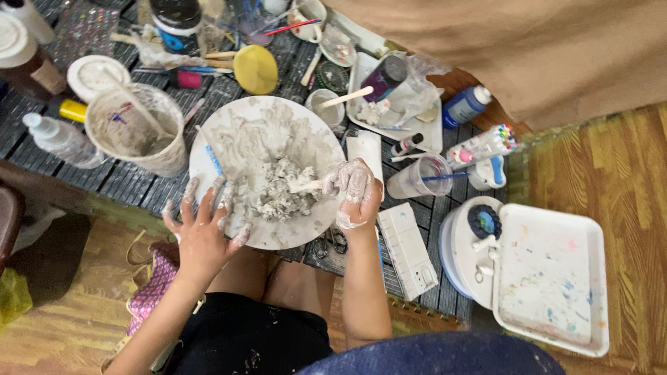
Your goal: The person kneads and mixes a gray clay-like substance on a white plate using both hands. They occasionally use a wooden stick to scrape and incorporate the material. The person continues to press and fold the mixture throughout the clip.
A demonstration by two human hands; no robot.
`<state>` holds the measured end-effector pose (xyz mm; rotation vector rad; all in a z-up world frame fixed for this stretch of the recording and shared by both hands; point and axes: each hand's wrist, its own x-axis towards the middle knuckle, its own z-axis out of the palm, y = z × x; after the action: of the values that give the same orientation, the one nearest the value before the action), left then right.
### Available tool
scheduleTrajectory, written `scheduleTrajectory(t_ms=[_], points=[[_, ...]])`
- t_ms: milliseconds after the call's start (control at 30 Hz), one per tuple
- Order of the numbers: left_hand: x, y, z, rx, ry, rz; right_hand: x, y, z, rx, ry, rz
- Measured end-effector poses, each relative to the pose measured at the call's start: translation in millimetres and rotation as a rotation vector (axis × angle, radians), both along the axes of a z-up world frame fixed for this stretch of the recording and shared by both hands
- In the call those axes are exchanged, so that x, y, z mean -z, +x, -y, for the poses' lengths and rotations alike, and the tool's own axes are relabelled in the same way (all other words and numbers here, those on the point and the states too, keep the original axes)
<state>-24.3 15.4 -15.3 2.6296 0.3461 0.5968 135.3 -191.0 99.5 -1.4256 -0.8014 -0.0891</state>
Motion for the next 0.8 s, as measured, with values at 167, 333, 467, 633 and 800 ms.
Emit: scheduleTrajectory(t_ms=[167,333,467,633,800], points=[[4,1,-4,0.005,-0.014,-0.046,13,-1,-18,0.077,-0.235,-0.015],[10,0,-4,0.003,-0.016,-0.069,28,0,-27,0.163,-0.477,0.170],[5,0,-4,0.006,0.000,-0.060,25,3,-25,0.168,-0.463,0.327],[-2,3,-7,0.016,-0.012,-0.025,40,1,-31,0.283,-0.490,0.220],[-4,2,-9,0.029,-0.009,-0.051,52,0,-26,0.204,-0.435,0.894]])
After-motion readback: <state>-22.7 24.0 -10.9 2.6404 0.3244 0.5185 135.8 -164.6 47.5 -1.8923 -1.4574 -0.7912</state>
